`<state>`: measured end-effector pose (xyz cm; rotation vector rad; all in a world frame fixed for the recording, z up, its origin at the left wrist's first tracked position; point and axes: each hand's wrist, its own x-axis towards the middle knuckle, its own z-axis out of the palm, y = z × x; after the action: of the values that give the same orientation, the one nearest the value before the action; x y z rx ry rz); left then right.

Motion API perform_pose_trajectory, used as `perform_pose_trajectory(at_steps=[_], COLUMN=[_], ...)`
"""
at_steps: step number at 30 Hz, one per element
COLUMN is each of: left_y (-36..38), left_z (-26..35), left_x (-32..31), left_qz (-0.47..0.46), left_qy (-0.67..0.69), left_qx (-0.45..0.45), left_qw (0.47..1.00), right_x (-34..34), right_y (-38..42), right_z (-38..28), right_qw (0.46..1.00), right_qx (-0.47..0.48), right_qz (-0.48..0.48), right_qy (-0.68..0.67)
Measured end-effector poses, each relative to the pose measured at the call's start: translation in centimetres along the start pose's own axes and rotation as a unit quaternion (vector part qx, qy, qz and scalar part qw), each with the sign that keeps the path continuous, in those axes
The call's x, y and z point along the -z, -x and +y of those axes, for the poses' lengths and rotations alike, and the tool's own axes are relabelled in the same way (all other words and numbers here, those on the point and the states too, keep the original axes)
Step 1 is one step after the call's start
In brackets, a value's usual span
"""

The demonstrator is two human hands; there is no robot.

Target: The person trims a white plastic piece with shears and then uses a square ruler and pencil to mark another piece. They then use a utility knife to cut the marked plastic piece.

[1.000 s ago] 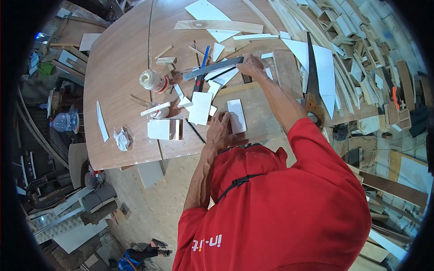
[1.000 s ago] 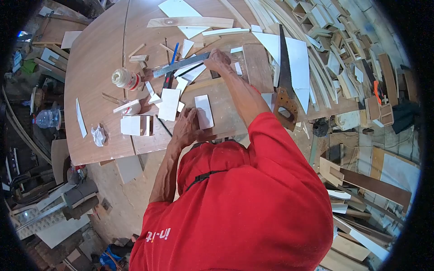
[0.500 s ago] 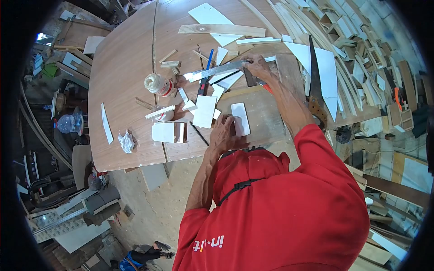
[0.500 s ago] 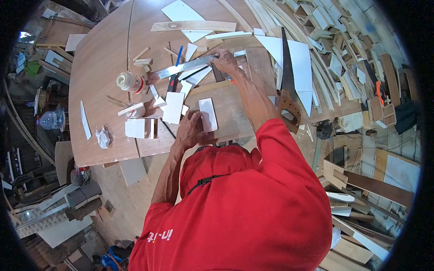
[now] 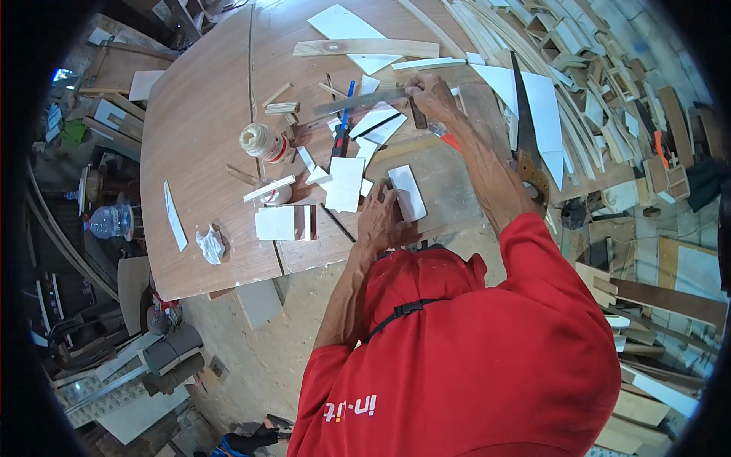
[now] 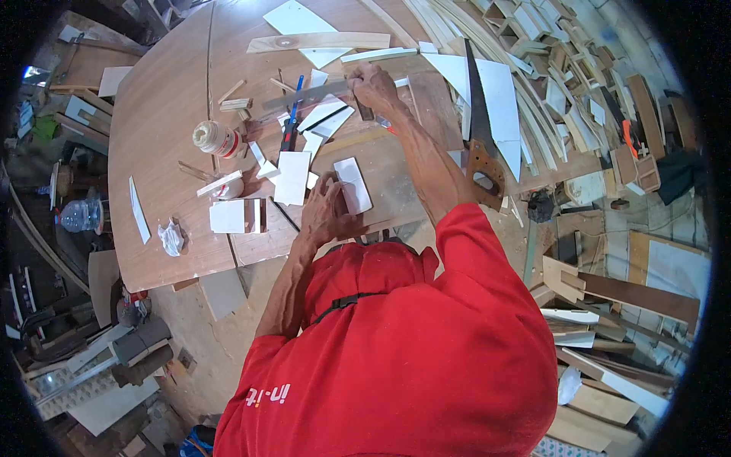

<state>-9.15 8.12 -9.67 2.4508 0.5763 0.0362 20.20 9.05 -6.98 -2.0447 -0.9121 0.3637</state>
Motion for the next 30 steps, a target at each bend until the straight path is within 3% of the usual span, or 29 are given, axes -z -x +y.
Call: perform_pose_trajectory(at_steps=[4,6,8,10,12,16,19,24,30], left_y=[-0.3,-0.4,-0.4,-0.9,-1.4,-2.2,-1.8,-2.1,-2.1], left_z=[0.9,1.4,1.7,1.7,1.9,3.2,3.9,2.5,2.4], left_x=[0.4,0.5,-0.1,-1.2,-2.3,-2.3,-2.7,-3.7,-3.6], left_qz=[-0.011,-0.01,-0.011,0.023,0.031,0.017,0.073,0.051,0.073], left_qy=[-0.064,-0.086,-0.105,-0.136,-0.125,-0.096,-0.097,-0.13,-0.096], left_qx=[0.003,-0.002,-0.006,-0.015,-0.019,-0.019,-0.039,-0.049,-0.039], left_qw=[0.998,0.996,0.994,0.99,0.991,0.995,0.992,0.989,0.992], right_x=[3.1,5.1,6.8,6.0,6.6,4.8,4.0,2.4,0.8], right_y=[2.2,5.1,9.7,13.6,18.5,25.6,29.1,32.0,33.3], right_z=[-1.8,-2.0,-2.8,2.1,1.1,3.8,4.0,5.2,6.2], right_qw=[0.996,0.977,0.96,0.928,0.867,0.827,0.818,0.808,0.836], right_qx=[0.0,-0.035,-0.112,-0.13,-0.255,-0.324,-0.342,-0.341,-0.333], right_qz=[0.076,0.155,0.169,0.202,0.187,0.204,0.198,0.185,0.125], right_qy=[-0.046,-0.144,-0.193,-0.284,-0.386,-0.411,-0.418,-0.443,-0.417])
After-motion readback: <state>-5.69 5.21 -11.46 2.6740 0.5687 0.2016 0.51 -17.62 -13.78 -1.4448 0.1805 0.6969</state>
